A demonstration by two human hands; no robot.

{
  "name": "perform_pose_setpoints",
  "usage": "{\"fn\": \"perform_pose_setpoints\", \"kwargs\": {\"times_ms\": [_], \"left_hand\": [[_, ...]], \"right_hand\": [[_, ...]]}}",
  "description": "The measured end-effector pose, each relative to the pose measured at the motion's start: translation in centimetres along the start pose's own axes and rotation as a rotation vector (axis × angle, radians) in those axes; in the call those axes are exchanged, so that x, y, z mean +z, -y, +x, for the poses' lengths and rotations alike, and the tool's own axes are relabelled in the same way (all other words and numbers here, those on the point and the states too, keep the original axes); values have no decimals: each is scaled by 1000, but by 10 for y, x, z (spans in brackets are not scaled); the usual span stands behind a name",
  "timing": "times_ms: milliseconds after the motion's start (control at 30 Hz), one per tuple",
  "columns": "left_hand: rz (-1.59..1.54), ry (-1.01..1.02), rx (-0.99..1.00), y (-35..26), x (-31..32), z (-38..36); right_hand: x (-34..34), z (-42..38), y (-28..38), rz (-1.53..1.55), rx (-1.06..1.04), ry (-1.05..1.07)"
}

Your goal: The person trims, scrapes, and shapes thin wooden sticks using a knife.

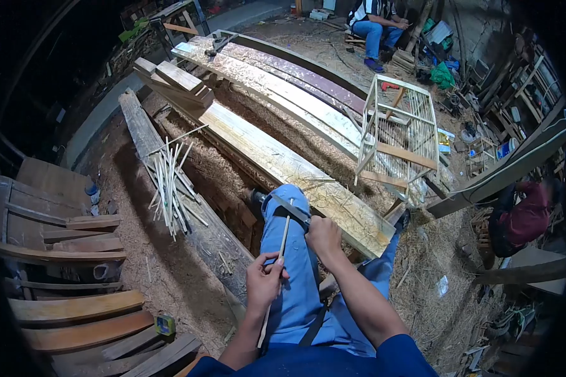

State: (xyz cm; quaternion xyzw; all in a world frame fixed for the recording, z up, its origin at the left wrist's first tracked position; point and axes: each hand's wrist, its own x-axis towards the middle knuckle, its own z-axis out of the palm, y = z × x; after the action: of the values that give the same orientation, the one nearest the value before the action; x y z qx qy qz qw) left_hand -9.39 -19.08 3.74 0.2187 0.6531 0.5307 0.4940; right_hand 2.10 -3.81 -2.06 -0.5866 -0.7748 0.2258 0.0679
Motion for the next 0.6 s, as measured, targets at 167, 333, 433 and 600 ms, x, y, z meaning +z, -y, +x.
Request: {"fn": "perform_pose_setpoints", "kwargs": {"times_ms": [167, 333, 433, 600], "left_hand": [[-23, -2, 18, -15, 8, 33], [-37, 30, 7, -17, 15, 51], [-5, -62, 19, -13, 20, 50], [-54, 14, 80, 10, 14, 51]], "right_hand": [[-10, -15, 5, 22, -130, 87], [-4, -22, 1, -8, -196, 28], [0, -18, -2, -15, -176, 46], [2, -14, -6, -25, -133, 46]]}}
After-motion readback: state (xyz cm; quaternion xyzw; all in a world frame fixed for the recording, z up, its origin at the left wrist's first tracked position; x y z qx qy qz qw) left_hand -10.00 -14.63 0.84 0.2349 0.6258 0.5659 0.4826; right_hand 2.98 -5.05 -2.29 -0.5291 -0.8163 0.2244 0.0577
